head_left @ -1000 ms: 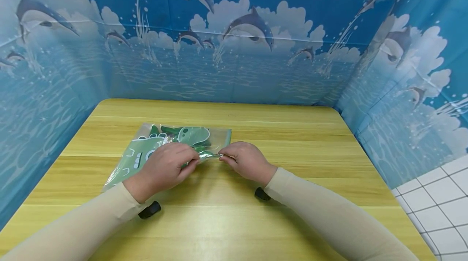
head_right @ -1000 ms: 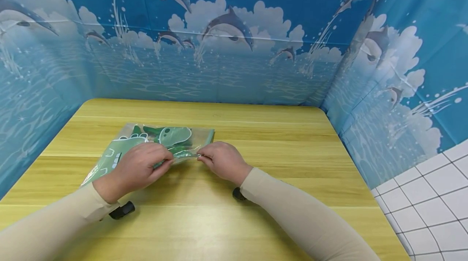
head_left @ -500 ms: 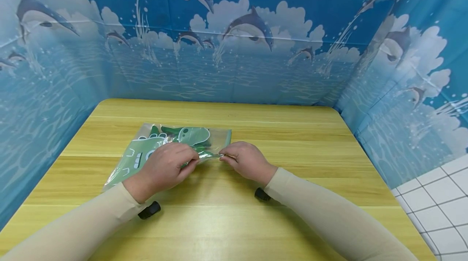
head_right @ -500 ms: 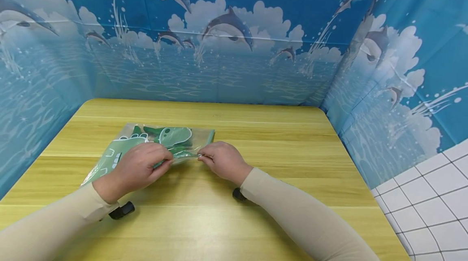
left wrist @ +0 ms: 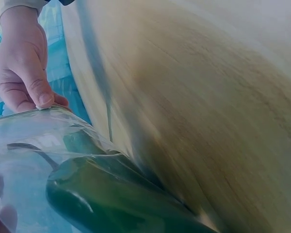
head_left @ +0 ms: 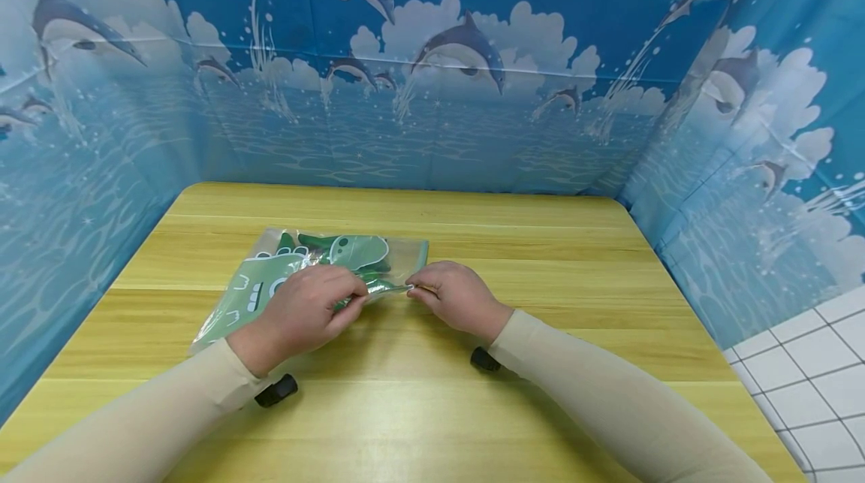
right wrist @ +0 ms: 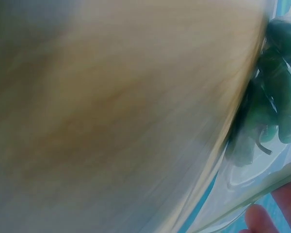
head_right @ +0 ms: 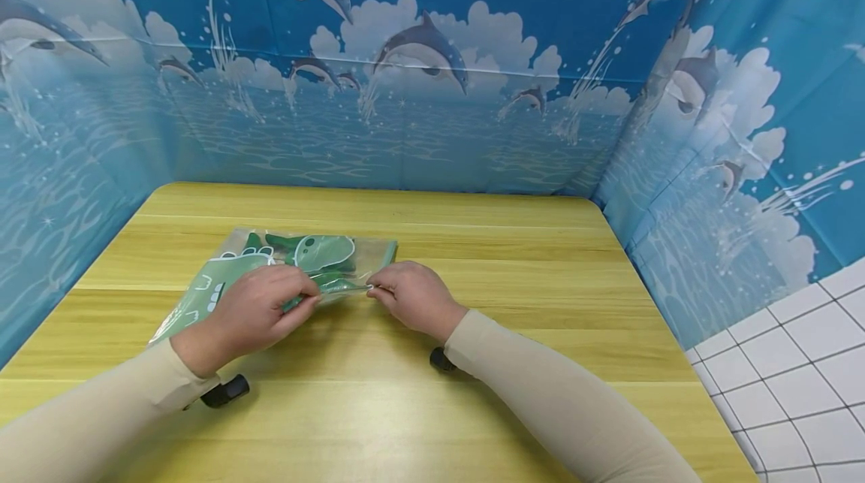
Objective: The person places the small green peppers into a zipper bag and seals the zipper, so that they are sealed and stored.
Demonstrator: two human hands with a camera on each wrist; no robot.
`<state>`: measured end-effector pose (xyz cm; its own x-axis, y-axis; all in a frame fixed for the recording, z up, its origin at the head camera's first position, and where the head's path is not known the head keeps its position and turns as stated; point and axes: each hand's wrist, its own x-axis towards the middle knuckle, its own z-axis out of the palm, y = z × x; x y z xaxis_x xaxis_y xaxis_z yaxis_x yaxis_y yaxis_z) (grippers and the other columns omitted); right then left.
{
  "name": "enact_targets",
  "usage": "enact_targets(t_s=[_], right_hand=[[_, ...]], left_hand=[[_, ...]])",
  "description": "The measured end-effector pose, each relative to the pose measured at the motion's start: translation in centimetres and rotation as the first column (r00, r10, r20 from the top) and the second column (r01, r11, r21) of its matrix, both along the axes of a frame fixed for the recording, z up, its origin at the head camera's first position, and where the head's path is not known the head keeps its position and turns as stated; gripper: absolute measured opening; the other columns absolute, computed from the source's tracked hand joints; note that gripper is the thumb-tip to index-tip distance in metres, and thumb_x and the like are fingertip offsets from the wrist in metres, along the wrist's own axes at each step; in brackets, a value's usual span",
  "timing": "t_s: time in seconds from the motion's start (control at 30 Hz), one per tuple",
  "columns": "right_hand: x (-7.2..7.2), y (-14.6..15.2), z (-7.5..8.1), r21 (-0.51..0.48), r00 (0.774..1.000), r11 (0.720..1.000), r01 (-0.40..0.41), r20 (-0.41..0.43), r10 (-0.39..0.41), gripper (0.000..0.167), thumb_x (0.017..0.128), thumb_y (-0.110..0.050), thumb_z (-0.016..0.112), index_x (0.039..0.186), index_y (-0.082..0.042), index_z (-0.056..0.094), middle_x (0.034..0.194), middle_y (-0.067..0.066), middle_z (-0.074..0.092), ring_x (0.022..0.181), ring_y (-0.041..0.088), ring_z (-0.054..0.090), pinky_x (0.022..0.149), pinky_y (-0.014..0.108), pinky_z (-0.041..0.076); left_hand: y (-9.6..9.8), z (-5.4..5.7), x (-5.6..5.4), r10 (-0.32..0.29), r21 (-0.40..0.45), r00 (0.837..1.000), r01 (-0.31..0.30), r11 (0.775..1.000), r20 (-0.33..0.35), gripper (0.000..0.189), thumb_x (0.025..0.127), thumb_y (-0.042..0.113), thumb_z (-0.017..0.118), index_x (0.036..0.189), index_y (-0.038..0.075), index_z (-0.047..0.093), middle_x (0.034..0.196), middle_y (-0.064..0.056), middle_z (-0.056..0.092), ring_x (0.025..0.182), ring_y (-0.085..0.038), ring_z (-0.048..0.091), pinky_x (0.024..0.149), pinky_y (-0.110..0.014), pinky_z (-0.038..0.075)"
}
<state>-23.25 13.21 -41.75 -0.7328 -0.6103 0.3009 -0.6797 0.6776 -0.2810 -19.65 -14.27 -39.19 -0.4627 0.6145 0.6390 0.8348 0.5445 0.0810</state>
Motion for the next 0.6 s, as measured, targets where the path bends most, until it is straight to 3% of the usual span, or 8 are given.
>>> enact_targets(t_s=[0.3,0.6], right_hand=[[-0.08,0.09,0.02,0.011,1.000,1.000,0.005,-0.004,-0.005,0.018,0.100,-0.027,0.073,0.113,-0.018,0.082,0.110,-0.004,0.080,0.104,0.015,0.075,0.096,0.038,0.060],[-0.22,0.22,-0.08,0.013,1.000,1.000,0.008,0.001,-0.008,0.017,0.100,-0.028,0.073,0.111,-0.019,0.082,0.109,-0.004,0.080,0.102,0.015,0.075,0.094,0.037,0.060]], left_hand=[[0.14,0.09,0.34,0.017,0.018,0.994,-0.019,1.000,0.108,0.009,0.091,0.010,0.074,0.091,0.018,0.071,0.084,0.009,0.068,0.074,-0.009,0.063,0.069,-0.031,0.055],[0.23,0.19,0.45,0.009,0.059,0.985,-0.020,0.998,0.174,0.009,0.093,0.010,0.071,0.091,0.019,0.071,0.084,0.010,0.068,0.075,-0.009,0.064,0.070,-0.030,0.055]])
